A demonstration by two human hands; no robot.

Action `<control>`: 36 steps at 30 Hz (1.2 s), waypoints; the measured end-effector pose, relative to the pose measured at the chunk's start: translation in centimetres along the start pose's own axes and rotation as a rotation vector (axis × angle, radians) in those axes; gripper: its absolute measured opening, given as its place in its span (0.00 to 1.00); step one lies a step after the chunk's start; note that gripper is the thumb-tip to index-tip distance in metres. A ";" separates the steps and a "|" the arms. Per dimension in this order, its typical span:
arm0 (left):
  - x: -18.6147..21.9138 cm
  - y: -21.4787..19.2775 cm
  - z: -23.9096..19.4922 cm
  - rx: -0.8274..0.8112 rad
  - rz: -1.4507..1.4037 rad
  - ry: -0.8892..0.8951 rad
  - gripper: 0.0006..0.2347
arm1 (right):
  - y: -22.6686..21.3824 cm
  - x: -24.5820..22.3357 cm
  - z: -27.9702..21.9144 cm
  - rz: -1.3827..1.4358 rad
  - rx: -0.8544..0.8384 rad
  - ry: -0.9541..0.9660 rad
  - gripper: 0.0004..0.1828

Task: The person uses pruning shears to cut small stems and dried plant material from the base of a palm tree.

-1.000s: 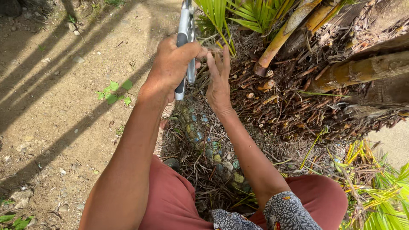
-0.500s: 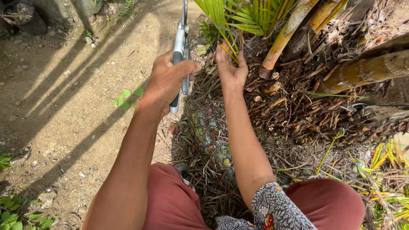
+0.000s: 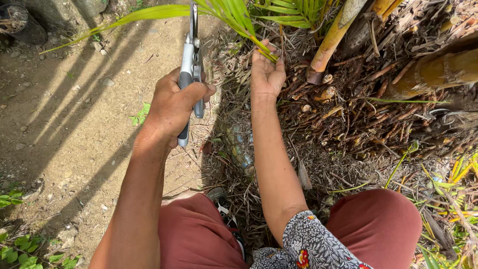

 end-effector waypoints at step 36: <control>4.6 8.8 -0.1 -0.250 -0.305 0.126 0.12 | -7.9 -10.8 -7.4 -1.740 -0.376 -0.121 0.25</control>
Point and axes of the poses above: each hand's wrist, its own z-axis towards the middle knuckle, its own y-axis out of the palm, x = y × z, the point moved 9 cm from there along z, towards the middle knuckle, and after that the axes turned 10 degrees about -y, right-handed, at the moved point
